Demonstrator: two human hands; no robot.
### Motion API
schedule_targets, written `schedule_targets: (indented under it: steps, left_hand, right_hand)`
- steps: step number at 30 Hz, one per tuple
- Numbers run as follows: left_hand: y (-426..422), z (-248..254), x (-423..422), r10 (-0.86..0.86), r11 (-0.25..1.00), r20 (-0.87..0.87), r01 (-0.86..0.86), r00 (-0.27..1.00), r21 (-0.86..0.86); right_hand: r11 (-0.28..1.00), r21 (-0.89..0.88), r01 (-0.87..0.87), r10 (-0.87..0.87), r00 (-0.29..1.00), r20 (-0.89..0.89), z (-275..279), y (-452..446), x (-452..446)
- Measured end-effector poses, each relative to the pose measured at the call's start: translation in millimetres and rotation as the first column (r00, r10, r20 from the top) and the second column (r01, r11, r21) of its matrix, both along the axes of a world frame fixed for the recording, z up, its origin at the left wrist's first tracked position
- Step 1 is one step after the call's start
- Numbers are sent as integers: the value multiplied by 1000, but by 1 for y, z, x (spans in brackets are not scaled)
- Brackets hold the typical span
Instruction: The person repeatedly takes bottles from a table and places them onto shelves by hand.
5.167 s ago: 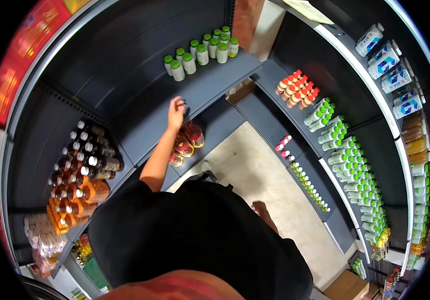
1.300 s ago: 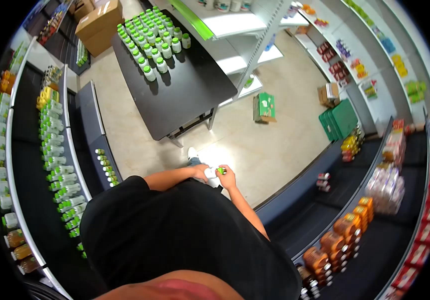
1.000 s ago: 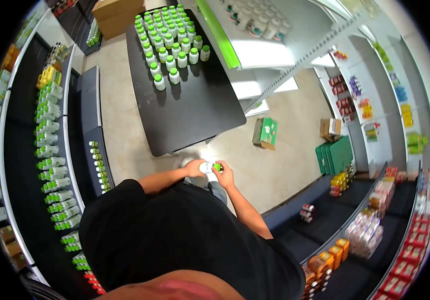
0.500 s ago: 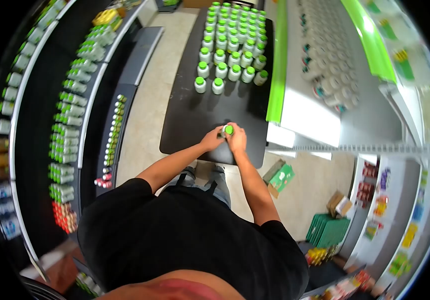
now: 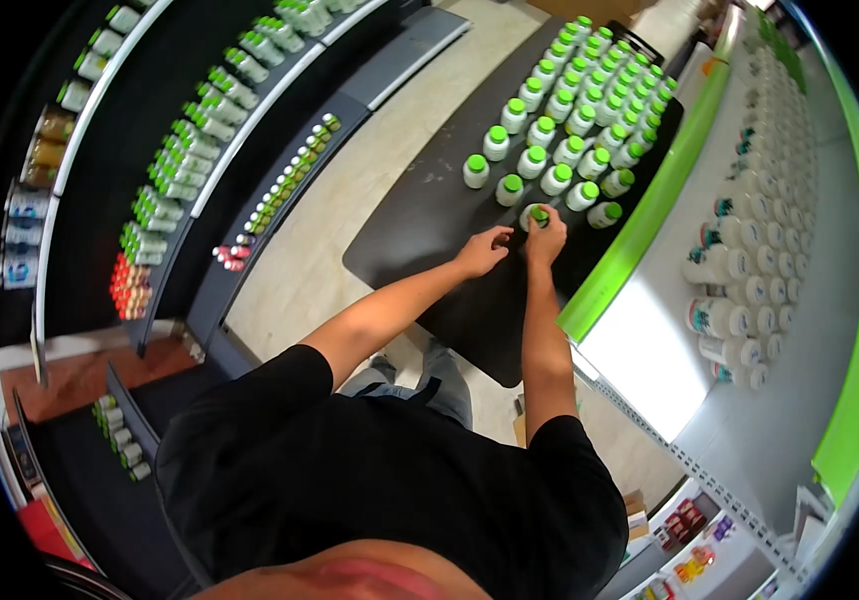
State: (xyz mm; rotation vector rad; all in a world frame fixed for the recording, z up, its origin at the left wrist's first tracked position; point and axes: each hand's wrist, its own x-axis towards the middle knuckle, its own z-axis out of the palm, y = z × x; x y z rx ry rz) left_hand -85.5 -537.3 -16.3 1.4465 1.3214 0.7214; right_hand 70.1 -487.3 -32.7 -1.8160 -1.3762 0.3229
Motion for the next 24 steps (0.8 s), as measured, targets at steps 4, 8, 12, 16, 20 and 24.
schedule_targets:
  steps: [4,8,12,16,20,24]
  left_hand:
    - [-44,-24,-46,16,999,-30,-17,999,-43]
    - [-122,-41,-117,-176,969,-190,137,966,-203]
    - [-241,-69,-208,-149,959,-296,65,944,-274]
    - [-390,-97,-298,126,795,-523,-401,843,-456]
    - [-542,-126,-342,376,567,-646,-716,665,-407]
    - [-666,-117,-312,605,382,-552,-817,574,-432]
  right_hand:
    - [993,106,-50,55,997,-45,-18,26,2]
    - [973,200,-117,119,993,-1,-8,28,-1]
    - [973,215,82,6,926,-378,-21,-9,-15]
    - [989,-35,145,-149,951,-269,-95,-95,-20]
    - [944,-78,-321,297,927,-228,-77,-249,-74]
    - [798,-250,-548,575,817,43,-93,-359,-94]
